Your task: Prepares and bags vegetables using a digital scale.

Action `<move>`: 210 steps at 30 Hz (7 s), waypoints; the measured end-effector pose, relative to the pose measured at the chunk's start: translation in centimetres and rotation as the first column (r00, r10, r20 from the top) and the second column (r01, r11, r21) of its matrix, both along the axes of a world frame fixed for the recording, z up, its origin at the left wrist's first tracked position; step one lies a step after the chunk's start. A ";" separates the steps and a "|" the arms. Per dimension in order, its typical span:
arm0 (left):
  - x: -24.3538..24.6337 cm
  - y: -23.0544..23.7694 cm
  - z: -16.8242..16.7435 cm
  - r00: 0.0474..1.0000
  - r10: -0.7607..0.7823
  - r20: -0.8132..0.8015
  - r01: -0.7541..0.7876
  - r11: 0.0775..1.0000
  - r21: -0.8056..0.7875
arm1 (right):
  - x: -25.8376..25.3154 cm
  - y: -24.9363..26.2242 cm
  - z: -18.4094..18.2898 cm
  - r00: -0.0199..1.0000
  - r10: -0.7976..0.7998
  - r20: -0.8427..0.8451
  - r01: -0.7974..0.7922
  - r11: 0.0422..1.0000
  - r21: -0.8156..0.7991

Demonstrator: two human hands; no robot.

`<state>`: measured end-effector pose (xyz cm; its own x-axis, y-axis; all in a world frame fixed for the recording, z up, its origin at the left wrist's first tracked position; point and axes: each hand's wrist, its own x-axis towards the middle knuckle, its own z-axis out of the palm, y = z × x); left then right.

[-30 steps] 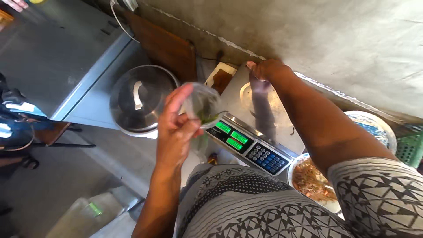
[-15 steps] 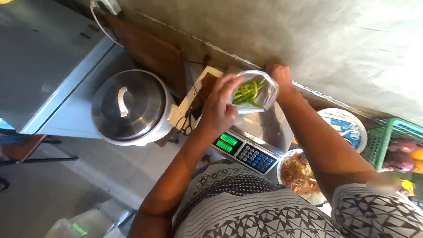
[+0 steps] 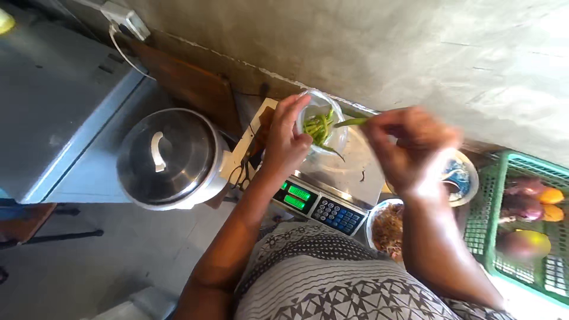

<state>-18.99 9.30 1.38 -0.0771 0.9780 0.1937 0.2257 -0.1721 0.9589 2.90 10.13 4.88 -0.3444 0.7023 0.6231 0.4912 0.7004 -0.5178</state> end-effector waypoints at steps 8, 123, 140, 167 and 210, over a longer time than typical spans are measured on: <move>-0.9 -1.4 1.2 0.867 -0.015 -0.498 0.070 0.993 0.091 | -2.8 5.8 -3.2 0.928 -0.124 0.351 0.226 0.937 -0.267; 17.4 -1.0 -0.2 0.840 -0.487 -0.240 0.532 0.826 0.185 | 7.1 -6.0 -6.5 -0.075 -0.483 -0.873 -0.343 0.834 -0.432; 37.7 -2.0 4.6 0.687 -0.515 -0.513 0.719 0.586 0.373 | 25.0 -8.3 -5.7 -0.398 -0.069 -0.915 0.067 0.992 -0.104; 39.7 0.7 8.9 0.495 -0.867 0.057 0.868 0.496 0.024 | 29.3 -7.9 -8.6 -0.420 0.070 -0.905 -0.120 0.984 0.131; 3.7 2.9 -1.0 0.679 0.246 0.692 -0.010 0.945 -0.326 | 9.4 0.7 -10.3 0.456 -0.575 -0.680 -0.639 0.320 -0.699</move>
